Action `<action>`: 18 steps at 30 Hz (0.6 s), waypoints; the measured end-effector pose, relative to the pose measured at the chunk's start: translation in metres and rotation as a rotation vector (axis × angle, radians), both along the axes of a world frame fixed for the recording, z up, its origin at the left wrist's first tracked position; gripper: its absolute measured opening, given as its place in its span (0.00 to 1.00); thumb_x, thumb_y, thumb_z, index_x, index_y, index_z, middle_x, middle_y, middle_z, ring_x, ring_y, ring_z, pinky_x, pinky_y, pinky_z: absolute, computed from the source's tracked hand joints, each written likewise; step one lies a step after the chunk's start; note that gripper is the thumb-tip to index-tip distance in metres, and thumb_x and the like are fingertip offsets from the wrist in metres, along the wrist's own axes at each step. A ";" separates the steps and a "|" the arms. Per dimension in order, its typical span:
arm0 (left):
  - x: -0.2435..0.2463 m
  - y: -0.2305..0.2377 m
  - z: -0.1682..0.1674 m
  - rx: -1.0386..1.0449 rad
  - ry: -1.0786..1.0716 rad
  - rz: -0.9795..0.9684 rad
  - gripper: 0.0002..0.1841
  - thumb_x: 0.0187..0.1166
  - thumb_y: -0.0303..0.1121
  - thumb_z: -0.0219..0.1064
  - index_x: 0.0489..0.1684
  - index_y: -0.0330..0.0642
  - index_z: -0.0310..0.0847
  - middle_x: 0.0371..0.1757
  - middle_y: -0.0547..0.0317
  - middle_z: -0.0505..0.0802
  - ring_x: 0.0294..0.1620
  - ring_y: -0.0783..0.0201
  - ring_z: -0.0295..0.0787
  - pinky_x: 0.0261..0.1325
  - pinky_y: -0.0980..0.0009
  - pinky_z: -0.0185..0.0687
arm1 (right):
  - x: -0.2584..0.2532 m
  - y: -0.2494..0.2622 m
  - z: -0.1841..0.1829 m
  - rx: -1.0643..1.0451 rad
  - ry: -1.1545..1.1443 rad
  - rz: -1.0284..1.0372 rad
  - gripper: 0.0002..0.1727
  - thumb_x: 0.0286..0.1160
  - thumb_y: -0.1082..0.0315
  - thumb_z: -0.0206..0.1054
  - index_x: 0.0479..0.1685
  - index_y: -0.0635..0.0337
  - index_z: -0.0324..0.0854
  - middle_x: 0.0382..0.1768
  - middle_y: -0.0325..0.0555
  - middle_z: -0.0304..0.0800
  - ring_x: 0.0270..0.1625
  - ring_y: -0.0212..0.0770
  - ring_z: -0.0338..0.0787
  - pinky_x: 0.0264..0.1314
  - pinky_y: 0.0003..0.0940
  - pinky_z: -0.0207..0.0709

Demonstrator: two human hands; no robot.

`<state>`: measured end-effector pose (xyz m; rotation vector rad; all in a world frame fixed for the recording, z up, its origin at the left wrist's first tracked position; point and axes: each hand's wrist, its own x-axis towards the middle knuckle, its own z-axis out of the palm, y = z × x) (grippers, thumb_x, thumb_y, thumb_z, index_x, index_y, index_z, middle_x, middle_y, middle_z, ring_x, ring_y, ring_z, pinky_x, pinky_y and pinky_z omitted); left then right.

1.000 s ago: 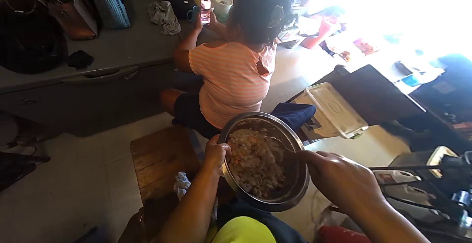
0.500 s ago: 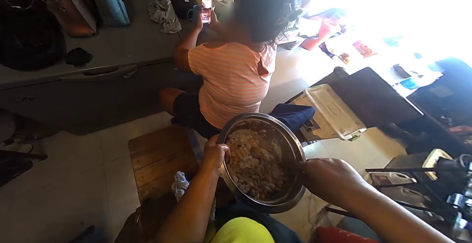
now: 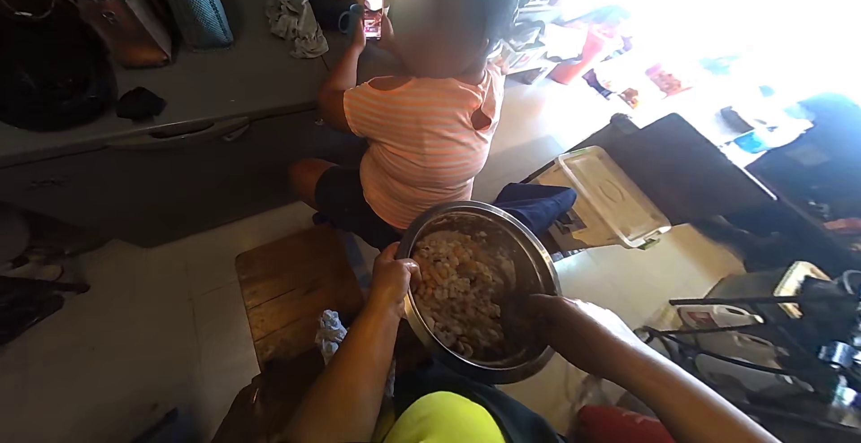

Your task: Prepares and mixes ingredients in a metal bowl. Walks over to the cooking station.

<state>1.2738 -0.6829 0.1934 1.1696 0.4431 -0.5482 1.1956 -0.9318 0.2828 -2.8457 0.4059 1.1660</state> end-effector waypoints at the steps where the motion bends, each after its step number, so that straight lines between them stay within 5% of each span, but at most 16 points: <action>1: 0.000 0.000 0.000 0.000 0.001 -0.004 0.25 0.60 0.10 0.64 0.59 0.36 0.84 0.46 0.50 0.90 0.36 0.63 0.86 0.34 0.69 0.81 | 0.001 0.000 0.001 0.024 -0.002 -0.027 0.12 0.85 0.52 0.65 0.54 0.43 0.90 0.49 0.46 0.96 0.58 0.56 0.93 0.60 0.69 0.80; 7: 0.002 0.001 -0.004 -0.004 -0.022 -0.027 0.24 0.59 0.10 0.64 0.57 0.36 0.85 0.46 0.51 0.90 0.39 0.64 0.86 0.38 0.69 0.82 | 0.003 -0.013 0.004 0.144 -0.057 -0.085 0.12 0.85 0.51 0.67 0.55 0.39 0.92 0.49 0.43 0.97 0.57 0.52 0.94 0.59 0.70 0.80; 12: 0.002 0.002 -0.004 -0.016 -0.011 -0.022 0.23 0.59 0.10 0.64 0.55 0.36 0.85 0.44 0.51 0.90 0.37 0.64 0.86 0.36 0.69 0.83 | 0.004 -0.012 0.020 0.113 -0.125 -0.103 0.12 0.86 0.51 0.65 0.55 0.36 0.93 0.47 0.42 0.97 0.53 0.51 0.94 0.56 0.69 0.81; 15: 0.002 0.002 -0.003 -0.014 -0.031 -0.028 0.22 0.60 0.10 0.64 0.54 0.36 0.85 0.42 0.51 0.90 0.36 0.65 0.86 0.36 0.69 0.82 | 0.005 -0.005 0.035 0.044 -0.209 -0.091 0.13 0.86 0.50 0.66 0.56 0.38 0.92 0.36 0.44 0.93 0.39 0.50 0.90 0.46 0.65 0.80; 18: 0.002 0.002 -0.004 -0.017 -0.028 -0.028 0.22 0.60 0.10 0.64 0.54 0.35 0.85 0.43 0.51 0.90 0.37 0.64 0.86 0.36 0.68 0.82 | 0.005 0.008 0.050 -0.075 -0.244 -0.057 0.13 0.87 0.50 0.64 0.59 0.37 0.91 0.36 0.45 0.95 0.42 0.53 0.92 0.49 0.65 0.79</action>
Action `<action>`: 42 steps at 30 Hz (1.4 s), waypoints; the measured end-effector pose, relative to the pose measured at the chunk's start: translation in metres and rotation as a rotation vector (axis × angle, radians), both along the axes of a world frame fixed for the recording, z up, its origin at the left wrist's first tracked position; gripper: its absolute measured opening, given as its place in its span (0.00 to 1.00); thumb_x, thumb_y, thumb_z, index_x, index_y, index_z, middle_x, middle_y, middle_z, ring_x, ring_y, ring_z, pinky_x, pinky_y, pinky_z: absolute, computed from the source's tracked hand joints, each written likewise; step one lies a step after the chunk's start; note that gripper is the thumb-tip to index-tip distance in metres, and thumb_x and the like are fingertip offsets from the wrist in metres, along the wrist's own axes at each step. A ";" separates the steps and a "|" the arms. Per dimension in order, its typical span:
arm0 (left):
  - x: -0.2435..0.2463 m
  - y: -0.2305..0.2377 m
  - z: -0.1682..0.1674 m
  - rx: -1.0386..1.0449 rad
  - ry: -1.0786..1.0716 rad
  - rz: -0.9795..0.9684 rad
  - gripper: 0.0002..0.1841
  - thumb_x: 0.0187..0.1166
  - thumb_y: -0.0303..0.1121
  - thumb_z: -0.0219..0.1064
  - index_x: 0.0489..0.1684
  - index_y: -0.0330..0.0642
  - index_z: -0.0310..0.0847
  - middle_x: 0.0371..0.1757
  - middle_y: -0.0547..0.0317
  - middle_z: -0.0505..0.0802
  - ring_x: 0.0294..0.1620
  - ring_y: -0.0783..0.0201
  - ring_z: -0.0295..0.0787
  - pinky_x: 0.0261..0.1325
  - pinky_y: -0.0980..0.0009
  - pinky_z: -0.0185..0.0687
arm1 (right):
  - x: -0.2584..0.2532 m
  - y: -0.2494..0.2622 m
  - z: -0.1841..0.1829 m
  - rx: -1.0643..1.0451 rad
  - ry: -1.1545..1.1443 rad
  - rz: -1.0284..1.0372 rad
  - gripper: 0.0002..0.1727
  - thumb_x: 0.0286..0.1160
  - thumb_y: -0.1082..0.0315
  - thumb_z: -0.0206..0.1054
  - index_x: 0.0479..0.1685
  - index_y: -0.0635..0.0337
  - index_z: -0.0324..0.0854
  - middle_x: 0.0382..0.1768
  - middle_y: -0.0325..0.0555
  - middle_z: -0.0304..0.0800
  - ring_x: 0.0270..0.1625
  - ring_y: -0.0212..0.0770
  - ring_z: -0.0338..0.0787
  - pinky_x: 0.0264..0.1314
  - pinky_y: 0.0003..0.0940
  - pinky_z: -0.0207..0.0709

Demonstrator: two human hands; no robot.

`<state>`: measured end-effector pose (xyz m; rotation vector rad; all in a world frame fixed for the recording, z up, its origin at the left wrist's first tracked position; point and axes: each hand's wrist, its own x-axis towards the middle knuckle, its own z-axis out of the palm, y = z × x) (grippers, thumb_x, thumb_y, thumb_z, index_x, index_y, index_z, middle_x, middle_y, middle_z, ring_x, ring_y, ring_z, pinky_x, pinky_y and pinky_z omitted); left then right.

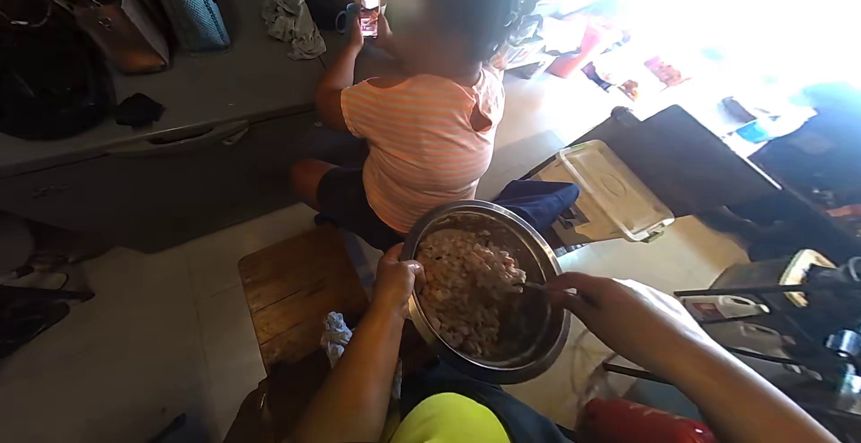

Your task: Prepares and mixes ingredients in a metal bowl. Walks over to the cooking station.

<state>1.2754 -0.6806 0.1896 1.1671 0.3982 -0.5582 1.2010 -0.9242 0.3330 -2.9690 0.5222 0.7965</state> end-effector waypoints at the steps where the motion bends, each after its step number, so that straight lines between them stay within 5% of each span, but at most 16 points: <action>1: 0.000 0.000 0.000 -0.003 0.005 0.004 0.22 0.59 0.10 0.64 0.54 0.35 0.85 0.42 0.51 0.90 0.36 0.64 0.86 0.35 0.69 0.82 | -0.001 0.004 0.003 -0.037 -0.009 0.026 0.13 0.87 0.51 0.64 0.59 0.37 0.91 0.39 0.45 0.96 0.45 0.54 0.94 0.51 0.65 0.80; 5: 0.001 0.000 0.001 -0.012 0.023 0.017 0.24 0.57 0.09 0.64 0.53 0.35 0.85 0.43 0.50 0.90 0.36 0.63 0.86 0.36 0.68 0.83 | -0.011 0.013 0.004 -0.114 -0.140 0.170 0.11 0.87 0.61 0.64 0.56 0.43 0.92 0.45 0.48 0.97 0.47 0.58 0.95 0.47 0.66 0.82; 11: 0.001 -0.001 0.001 0.010 0.035 0.021 0.24 0.58 0.10 0.64 0.56 0.35 0.84 0.44 0.50 0.90 0.36 0.63 0.86 0.35 0.68 0.82 | -0.019 0.014 0.001 -0.186 -0.394 0.270 0.11 0.83 0.69 0.65 0.51 0.46 0.93 0.38 0.52 0.93 0.36 0.59 0.94 0.31 0.61 0.83; 19: 0.000 -0.003 0.000 0.033 0.021 0.019 0.23 0.58 0.10 0.64 0.54 0.35 0.85 0.44 0.50 0.90 0.37 0.63 0.86 0.36 0.68 0.83 | -0.007 0.041 -0.018 -0.060 -0.538 0.254 0.10 0.81 0.67 0.66 0.50 0.48 0.94 0.40 0.53 0.93 0.42 0.61 0.94 0.35 0.61 0.85; 26: 0.000 -0.004 0.002 0.039 0.066 0.053 0.22 0.56 0.09 0.65 0.51 0.35 0.85 0.41 0.48 0.90 0.35 0.61 0.87 0.33 0.66 0.83 | -0.007 0.058 -0.041 -0.092 -0.385 0.339 0.13 0.75 0.74 0.69 0.51 0.47 0.94 0.37 0.55 0.93 0.39 0.59 0.95 0.35 0.57 0.87; 36: 0.000 -0.003 0.001 0.035 0.036 0.041 0.23 0.56 0.10 0.64 0.53 0.36 0.85 0.44 0.49 0.91 0.37 0.61 0.87 0.36 0.66 0.84 | -0.026 0.018 0.001 -0.040 -0.349 0.289 0.12 0.82 0.68 0.64 0.52 0.43 0.93 0.40 0.48 0.96 0.40 0.58 0.96 0.37 0.64 0.85; 42: -0.001 -0.005 0.002 0.040 0.019 0.043 0.22 0.55 0.09 0.64 0.49 0.35 0.86 0.42 0.49 0.90 0.38 0.61 0.87 0.36 0.66 0.83 | -0.020 0.010 0.025 -0.343 -0.330 0.407 0.09 0.74 0.75 0.68 0.35 0.50 0.90 0.25 0.47 0.91 0.34 0.55 0.94 0.25 0.53 0.81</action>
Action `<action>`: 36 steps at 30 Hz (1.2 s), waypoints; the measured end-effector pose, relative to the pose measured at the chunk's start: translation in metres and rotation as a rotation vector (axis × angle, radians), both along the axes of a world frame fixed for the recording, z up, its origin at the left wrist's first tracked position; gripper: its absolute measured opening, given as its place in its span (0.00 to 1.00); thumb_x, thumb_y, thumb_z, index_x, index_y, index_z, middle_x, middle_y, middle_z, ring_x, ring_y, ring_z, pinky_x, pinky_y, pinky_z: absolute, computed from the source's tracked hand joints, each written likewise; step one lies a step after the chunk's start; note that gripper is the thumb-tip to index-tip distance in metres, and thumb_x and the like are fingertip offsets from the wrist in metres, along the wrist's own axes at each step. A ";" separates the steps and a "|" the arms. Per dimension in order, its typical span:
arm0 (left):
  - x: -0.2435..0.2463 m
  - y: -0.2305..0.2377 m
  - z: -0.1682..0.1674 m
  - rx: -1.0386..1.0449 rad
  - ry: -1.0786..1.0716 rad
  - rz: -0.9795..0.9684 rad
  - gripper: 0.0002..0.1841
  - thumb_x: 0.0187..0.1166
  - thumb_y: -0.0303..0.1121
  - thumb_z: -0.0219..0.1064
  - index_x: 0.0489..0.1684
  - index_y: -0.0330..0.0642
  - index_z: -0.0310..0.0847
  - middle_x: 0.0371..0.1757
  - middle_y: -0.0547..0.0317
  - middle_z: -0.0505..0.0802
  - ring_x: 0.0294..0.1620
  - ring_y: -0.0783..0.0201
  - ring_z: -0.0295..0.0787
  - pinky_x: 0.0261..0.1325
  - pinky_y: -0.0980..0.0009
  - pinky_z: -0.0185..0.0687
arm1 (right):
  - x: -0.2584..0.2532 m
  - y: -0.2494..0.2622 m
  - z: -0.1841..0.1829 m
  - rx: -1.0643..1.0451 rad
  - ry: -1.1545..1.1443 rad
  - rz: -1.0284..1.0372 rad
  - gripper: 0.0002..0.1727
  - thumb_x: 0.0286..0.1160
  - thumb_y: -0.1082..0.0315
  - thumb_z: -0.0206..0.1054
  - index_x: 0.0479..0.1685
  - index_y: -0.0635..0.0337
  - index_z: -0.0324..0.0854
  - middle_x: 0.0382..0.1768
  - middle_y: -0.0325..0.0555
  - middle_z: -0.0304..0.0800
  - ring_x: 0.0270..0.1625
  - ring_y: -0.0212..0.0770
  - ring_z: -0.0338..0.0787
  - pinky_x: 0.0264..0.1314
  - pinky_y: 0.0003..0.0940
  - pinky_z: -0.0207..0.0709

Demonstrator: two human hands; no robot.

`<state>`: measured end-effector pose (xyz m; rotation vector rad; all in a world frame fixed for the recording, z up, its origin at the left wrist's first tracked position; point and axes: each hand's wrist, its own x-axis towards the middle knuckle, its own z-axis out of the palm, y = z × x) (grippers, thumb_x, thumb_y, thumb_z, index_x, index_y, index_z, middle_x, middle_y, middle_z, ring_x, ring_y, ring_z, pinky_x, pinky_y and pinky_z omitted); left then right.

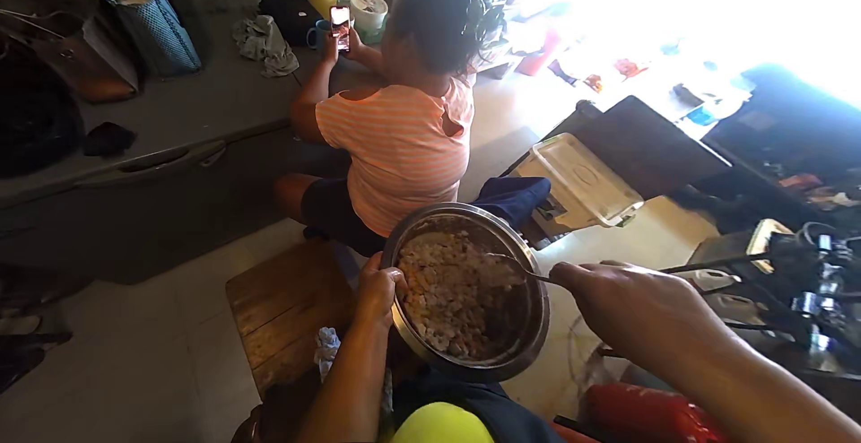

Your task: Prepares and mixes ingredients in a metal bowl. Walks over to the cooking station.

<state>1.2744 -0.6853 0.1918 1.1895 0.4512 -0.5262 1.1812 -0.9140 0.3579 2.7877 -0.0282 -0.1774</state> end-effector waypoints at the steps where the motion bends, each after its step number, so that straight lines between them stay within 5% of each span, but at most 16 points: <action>1: 0.000 0.000 0.000 0.003 0.001 0.001 0.22 0.55 0.09 0.65 0.49 0.35 0.86 0.42 0.49 0.90 0.37 0.61 0.87 0.36 0.66 0.83 | 0.003 0.001 0.004 -0.041 0.072 -0.020 0.08 0.75 0.74 0.67 0.35 0.49 0.89 0.25 0.46 0.90 0.35 0.54 0.94 0.27 0.51 0.81; 8: 0.000 0.000 0.000 0.001 0.007 0.007 0.22 0.56 0.09 0.64 0.49 0.36 0.86 0.42 0.49 0.91 0.36 0.61 0.87 0.34 0.66 0.83 | 0.037 0.015 0.005 -0.181 0.535 -0.107 0.11 0.81 0.70 0.60 0.41 0.53 0.91 0.37 0.50 0.94 0.45 0.55 0.95 0.41 0.53 0.83; 12: -0.001 -0.001 -0.001 -0.013 0.030 0.025 0.22 0.55 0.09 0.64 0.49 0.35 0.86 0.42 0.48 0.90 0.35 0.61 0.87 0.32 0.67 0.82 | 0.046 0.006 -0.017 0.000 0.752 -0.121 0.15 0.86 0.55 0.61 0.49 0.51 0.92 0.47 0.52 0.96 0.56 0.59 0.93 0.57 0.64 0.81; 18: -0.001 -0.001 0.002 0.004 -0.005 0.015 0.23 0.55 0.09 0.64 0.52 0.34 0.85 0.43 0.49 0.90 0.37 0.63 0.86 0.34 0.69 0.83 | 0.032 -0.004 -0.043 0.219 0.778 -0.182 0.14 0.83 0.50 0.65 0.53 0.45 0.90 0.47 0.48 0.96 0.57 0.57 0.93 0.58 0.68 0.80; 26: -0.002 -0.002 0.004 0.011 0.030 0.013 0.27 0.56 0.09 0.64 0.59 0.34 0.84 0.48 0.47 0.90 0.41 0.60 0.87 0.37 0.65 0.84 | 0.008 0.000 -0.060 0.448 0.772 -0.282 0.15 0.86 0.52 0.62 0.58 0.48 0.85 0.46 0.51 0.94 0.55 0.59 0.92 0.57 0.71 0.79; 36: 0.002 0.002 0.001 -0.028 -0.010 -0.035 0.24 0.55 0.09 0.64 0.53 0.35 0.85 0.45 0.49 0.91 0.39 0.62 0.88 0.37 0.67 0.84 | 0.011 -0.005 -0.078 0.640 0.692 -0.335 0.16 0.88 0.47 0.61 0.62 0.41 0.85 0.50 0.44 0.94 0.56 0.51 0.93 0.61 0.67 0.81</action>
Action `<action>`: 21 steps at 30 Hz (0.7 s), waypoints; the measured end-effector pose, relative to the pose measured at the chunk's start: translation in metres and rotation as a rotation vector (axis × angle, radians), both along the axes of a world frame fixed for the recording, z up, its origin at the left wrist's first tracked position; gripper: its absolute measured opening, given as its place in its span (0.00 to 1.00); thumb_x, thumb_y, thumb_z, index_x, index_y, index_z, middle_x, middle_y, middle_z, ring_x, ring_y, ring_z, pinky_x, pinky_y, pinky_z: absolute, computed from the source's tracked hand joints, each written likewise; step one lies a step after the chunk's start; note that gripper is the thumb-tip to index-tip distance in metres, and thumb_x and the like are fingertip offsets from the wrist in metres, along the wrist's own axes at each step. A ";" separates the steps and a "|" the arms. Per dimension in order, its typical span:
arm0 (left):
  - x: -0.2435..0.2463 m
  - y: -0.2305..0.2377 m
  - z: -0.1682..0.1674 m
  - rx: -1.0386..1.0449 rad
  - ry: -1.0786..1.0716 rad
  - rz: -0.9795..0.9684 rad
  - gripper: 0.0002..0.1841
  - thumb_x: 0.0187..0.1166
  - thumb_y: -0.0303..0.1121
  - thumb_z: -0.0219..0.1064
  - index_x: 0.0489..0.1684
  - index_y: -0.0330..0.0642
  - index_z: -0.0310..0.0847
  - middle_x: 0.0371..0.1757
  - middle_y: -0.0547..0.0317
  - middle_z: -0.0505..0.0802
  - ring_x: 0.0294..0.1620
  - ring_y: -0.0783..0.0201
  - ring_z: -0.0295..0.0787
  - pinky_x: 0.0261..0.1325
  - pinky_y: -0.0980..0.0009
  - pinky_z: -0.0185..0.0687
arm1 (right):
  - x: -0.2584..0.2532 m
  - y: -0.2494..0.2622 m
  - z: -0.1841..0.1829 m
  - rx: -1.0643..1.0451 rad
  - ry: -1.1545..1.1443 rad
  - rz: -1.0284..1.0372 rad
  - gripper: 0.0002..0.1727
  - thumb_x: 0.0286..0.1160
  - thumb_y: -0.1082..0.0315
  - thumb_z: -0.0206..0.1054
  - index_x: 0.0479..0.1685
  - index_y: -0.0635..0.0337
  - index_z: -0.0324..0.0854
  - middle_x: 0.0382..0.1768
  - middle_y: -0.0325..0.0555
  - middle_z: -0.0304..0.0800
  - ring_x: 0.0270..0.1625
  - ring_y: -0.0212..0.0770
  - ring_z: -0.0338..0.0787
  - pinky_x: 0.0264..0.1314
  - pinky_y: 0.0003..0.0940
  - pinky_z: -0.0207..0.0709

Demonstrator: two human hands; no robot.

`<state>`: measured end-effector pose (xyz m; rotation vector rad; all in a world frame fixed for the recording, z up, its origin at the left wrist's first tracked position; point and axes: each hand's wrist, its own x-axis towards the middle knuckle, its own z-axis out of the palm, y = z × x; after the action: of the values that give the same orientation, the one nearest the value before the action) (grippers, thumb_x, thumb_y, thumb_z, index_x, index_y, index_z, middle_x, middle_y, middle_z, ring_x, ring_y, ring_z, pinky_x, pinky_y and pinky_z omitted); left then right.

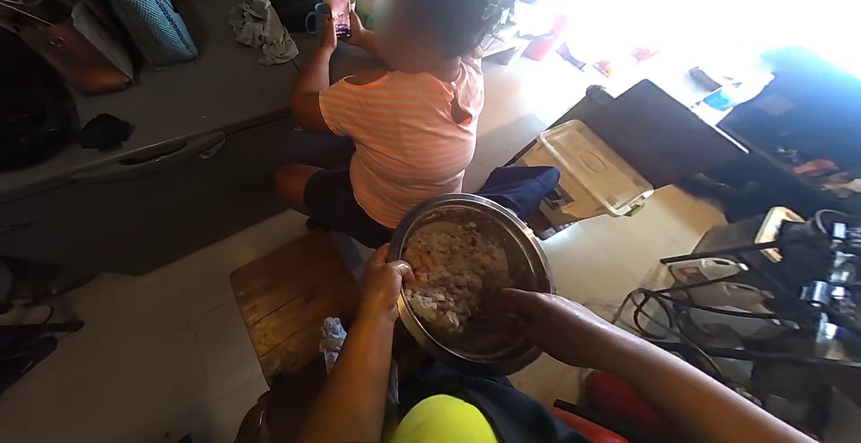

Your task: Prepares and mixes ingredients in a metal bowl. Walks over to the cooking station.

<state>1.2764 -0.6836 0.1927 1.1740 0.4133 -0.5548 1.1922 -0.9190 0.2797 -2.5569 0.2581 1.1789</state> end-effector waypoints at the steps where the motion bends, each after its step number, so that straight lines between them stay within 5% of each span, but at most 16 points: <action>1: 0.000 0.000 -0.001 -0.005 0.000 0.001 0.24 0.54 0.09 0.64 0.52 0.35 0.85 0.44 0.49 0.91 0.39 0.62 0.88 0.37 0.67 0.85 | 0.000 -0.005 0.001 0.016 -0.016 -0.010 0.16 0.88 0.48 0.62 0.63 0.41 0.86 0.51 0.44 0.95 0.57 0.51 0.93 0.61 0.67 0.82; 5: 0.000 0.000 -0.003 -0.011 0.006 0.009 0.24 0.53 0.09 0.64 0.51 0.35 0.86 0.42 0.49 0.91 0.37 0.62 0.88 0.35 0.66 0.85 | 0.000 -0.020 0.009 0.092 -0.100 -0.079 0.13 0.89 0.55 0.61 0.61 0.44 0.87 0.54 0.42 0.94 0.59 0.47 0.93 0.65 0.63 0.82; 12: -0.001 -0.002 0.001 0.026 0.007 0.020 0.26 0.54 0.10 0.63 0.56 0.35 0.84 0.44 0.48 0.91 0.37 0.61 0.87 0.34 0.66 0.84 | 0.007 -0.024 0.023 0.065 -0.212 -0.184 0.13 0.92 0.60 0.57 0.59 0.52 0.86 0.46 0.49 0.92 0.49 0.50 0.92 0.56 0.60 0.83; 21: -0.001 -0.003 0.001 0.044 0.004 0.025 0.25 0.53 0.10 0.63 0.54 0.35 0.84 0.44 0.49 0.91 0.38 0.62 0.88 0.35 0.66 0.85 | 0.001 -0.013 0.048 -0.091 -0.371 -0.162 0.16 0.92 0.53 0.56 0.58 0.50 0.86 0.36 0.45 0.89 0.41 0.48 0.89 0.47 0.58 0.80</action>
<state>1.2758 -0.6871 0.1932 1.2082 0.4447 -0.5287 1.1934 -0.9323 0.3280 -2.7098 0.4274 0.6334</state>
